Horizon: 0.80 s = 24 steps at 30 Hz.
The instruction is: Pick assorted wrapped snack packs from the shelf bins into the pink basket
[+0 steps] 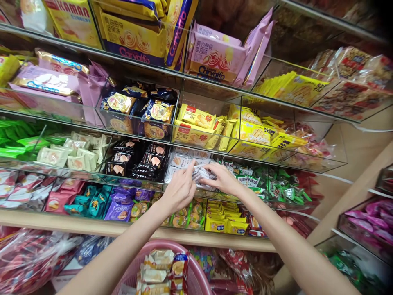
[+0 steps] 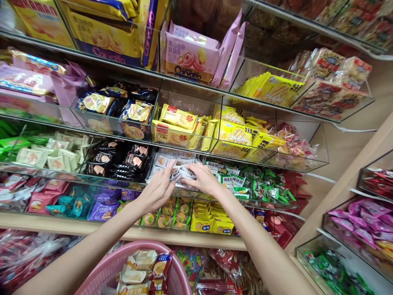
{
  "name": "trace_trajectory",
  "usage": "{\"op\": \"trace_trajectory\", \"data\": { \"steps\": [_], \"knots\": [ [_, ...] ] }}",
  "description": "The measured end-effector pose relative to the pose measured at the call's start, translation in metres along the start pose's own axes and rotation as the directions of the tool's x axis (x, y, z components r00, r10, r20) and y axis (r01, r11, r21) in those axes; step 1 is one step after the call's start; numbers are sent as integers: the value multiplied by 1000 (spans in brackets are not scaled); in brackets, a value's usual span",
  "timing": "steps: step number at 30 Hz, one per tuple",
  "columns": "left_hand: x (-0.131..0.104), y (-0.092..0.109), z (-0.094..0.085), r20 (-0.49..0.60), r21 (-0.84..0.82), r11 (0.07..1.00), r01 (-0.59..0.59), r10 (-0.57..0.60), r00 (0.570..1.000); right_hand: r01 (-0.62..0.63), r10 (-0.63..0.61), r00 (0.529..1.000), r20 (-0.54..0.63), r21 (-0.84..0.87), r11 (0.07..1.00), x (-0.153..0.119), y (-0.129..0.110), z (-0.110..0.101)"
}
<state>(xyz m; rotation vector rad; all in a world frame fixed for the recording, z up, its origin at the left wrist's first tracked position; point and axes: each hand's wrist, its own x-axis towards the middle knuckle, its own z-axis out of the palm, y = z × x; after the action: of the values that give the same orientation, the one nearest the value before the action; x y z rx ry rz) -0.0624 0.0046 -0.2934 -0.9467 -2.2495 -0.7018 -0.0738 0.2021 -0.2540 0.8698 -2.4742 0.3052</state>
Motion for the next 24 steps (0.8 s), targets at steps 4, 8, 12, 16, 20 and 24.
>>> {"op": "trace_trajectory", "data": {
  "steps": [4,8,12,16,20,24],
  "knots": [
    [9,1,0,93,-75,995,62,-55,994,-21,23,998,-63,34,999,-5,2,2],
    [11,-1,-2,110,-115,991,68,-55,992,-31,43,988,-148,84,996,-12,5,5],
    [9,-5,-1,113,-149,987,63,-47,992,-65,109,955,-276,164,984,-19,10,8],
    [5,-6,0,121,-137,989,51,-34,992,-133,256,896,-363,331,934,-21,12,11],
    [1,-6,1,118,-97,995,6,5,993,-110,408,826,-388,599,793,-22,11,13],
    [-1,-7,2,84,-61,997,-46,51,995,-27,613,718,-329,868,496,-31,1,14]
  ]
}}
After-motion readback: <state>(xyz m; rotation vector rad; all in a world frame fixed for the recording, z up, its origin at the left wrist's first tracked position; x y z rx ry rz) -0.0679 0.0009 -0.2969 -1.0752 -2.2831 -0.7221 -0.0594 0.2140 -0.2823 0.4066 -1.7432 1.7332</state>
